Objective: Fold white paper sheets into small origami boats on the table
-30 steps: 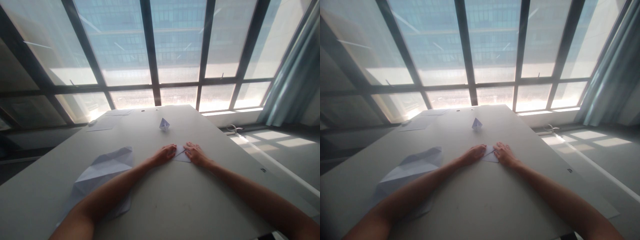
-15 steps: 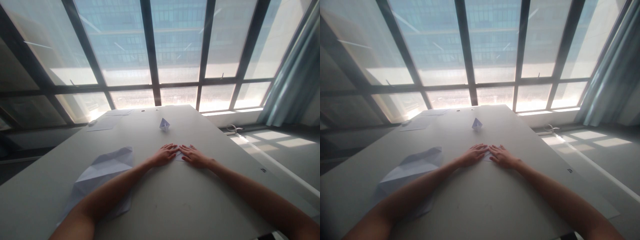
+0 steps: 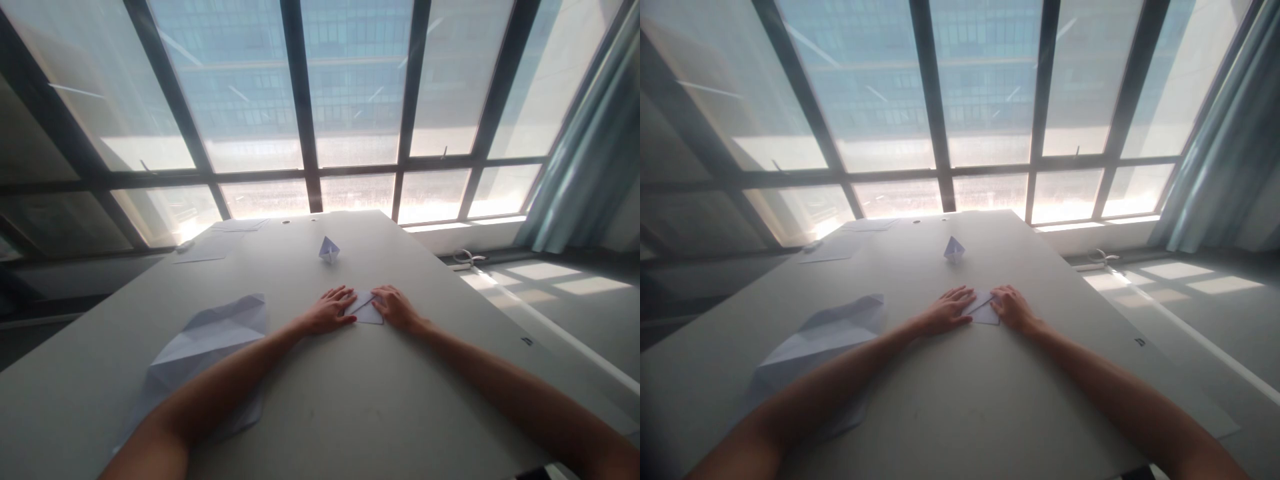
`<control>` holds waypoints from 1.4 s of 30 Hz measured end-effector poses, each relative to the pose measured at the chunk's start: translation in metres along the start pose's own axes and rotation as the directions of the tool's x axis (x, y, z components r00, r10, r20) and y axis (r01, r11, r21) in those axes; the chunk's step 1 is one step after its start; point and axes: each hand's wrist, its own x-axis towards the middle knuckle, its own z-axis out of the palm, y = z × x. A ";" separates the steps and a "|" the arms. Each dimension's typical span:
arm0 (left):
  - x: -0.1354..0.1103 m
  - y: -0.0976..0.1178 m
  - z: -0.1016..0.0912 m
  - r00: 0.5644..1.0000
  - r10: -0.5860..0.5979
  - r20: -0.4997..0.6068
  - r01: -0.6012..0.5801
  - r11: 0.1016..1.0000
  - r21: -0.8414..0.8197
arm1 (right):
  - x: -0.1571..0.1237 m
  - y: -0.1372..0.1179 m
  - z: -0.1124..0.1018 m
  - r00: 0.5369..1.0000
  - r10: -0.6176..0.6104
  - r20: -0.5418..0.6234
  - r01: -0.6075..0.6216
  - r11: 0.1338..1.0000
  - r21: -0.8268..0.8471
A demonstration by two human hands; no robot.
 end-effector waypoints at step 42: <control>0.010 -0.001 0.001 0.884 -0.411 -0.225 -0.029 0.433 -0.901 | 0.011 -0.007 0.007 0.948 0.247 -0.200 -0.030 0.696 0.718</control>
